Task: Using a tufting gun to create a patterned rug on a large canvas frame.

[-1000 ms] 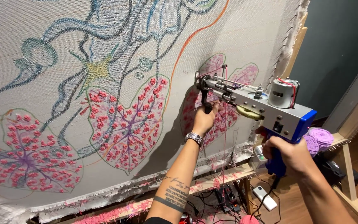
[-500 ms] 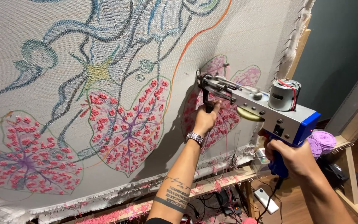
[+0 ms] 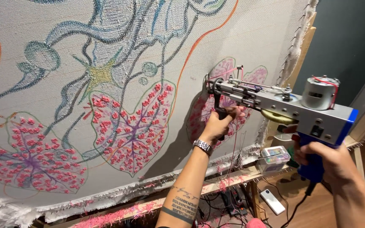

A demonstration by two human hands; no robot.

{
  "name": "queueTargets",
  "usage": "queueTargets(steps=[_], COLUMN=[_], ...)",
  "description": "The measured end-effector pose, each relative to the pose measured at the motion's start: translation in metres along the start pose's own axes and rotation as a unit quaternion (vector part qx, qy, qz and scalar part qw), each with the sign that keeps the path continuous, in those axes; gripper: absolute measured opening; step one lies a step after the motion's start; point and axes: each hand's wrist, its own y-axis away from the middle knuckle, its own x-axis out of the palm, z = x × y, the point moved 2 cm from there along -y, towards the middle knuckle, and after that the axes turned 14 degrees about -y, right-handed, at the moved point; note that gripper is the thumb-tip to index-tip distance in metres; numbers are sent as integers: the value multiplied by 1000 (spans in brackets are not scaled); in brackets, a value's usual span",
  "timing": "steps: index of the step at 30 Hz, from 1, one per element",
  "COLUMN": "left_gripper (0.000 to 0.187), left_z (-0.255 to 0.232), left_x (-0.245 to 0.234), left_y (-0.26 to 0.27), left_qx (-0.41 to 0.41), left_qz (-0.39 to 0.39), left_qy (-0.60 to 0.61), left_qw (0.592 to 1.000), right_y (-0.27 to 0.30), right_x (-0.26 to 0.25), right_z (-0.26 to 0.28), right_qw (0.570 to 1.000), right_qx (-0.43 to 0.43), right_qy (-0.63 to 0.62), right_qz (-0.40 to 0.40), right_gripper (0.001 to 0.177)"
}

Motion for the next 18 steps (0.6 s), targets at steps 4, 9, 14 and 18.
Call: queueTargets(steps=[4, 9, 14, 18], left_gripper=[19, 19, 17, 14], left_z=[-28, -68, -69, -69], left_x=[21, 39, 39, 38], left_y=[12, 20, 23, 28], left_qx=[30, -92, -64, -100], left_qz=[0, -20, -36, -43], left_qy=[-20, -82, -149, -194], left_qw=[999, 992, 986, 975], right_y=[-2, 3, 5, 4], right_x=[-52, -88, -98, -92], right_z=[-5, -5, -5, -7], right_qw=[1000, 999, 998, 999], right_qx=[-6, -14, -9, 10], right_qy=[-15, -36, -55, -29], right_qz=[14, 11, 26, -17], right_gripper=[27, 25, 25, 23])
